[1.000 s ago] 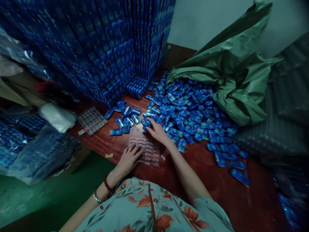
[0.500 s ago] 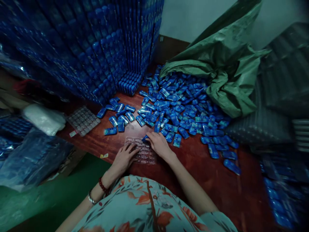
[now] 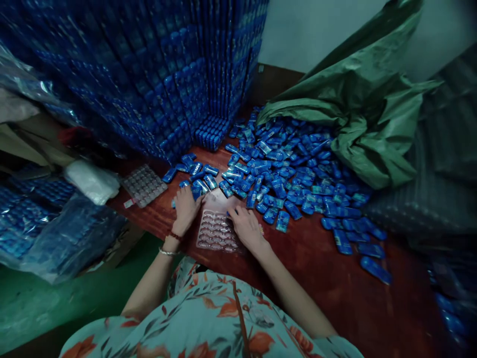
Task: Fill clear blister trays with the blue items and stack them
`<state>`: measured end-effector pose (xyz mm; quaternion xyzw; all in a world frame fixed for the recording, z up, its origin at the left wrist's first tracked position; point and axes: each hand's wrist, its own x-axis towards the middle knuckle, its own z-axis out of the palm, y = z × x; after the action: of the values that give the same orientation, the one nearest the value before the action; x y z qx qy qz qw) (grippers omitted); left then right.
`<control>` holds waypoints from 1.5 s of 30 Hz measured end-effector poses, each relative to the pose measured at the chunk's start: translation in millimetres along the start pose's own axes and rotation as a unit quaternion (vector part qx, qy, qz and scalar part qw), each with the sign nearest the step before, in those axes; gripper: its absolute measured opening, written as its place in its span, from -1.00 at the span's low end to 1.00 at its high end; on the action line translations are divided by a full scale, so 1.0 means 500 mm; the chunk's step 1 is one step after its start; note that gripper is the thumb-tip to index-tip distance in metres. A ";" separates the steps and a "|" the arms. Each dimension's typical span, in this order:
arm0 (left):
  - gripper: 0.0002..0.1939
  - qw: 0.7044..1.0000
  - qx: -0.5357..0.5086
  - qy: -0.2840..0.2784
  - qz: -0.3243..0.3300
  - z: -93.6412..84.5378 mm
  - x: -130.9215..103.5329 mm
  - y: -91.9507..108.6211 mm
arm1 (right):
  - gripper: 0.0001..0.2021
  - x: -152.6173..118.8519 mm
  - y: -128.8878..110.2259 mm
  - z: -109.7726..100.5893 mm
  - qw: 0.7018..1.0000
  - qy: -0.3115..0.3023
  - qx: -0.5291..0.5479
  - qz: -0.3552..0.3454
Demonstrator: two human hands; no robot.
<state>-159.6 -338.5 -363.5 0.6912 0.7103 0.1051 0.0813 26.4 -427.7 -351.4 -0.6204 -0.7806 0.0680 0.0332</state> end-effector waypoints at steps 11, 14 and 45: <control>-0.77 0.891 -0.420 -0.043 0.168 0.009 -0.040 -0.002 | -0.70 -0.010 0.049 -0.009 0.924 0.184 0.331 0.055; -0.82 0.852 -0.479 -0.024 0.212 0.031 -0.071 0.019 | -0.75 0.013 0.058 -0.023 0.908 0.192 0.372 0.038; -0.63 0.888 -0.075 -0.029 0.453 0.021 -0.006 0.003 | -0.48 0.003 -0.023 0.077 0.984 0.128 0.095 0.076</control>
<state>-155.5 -341.3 -373.3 0.9324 0.3075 0.1633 0.0970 9.9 -431.0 -388.0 -0.6757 -0.7102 0.0645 0.1867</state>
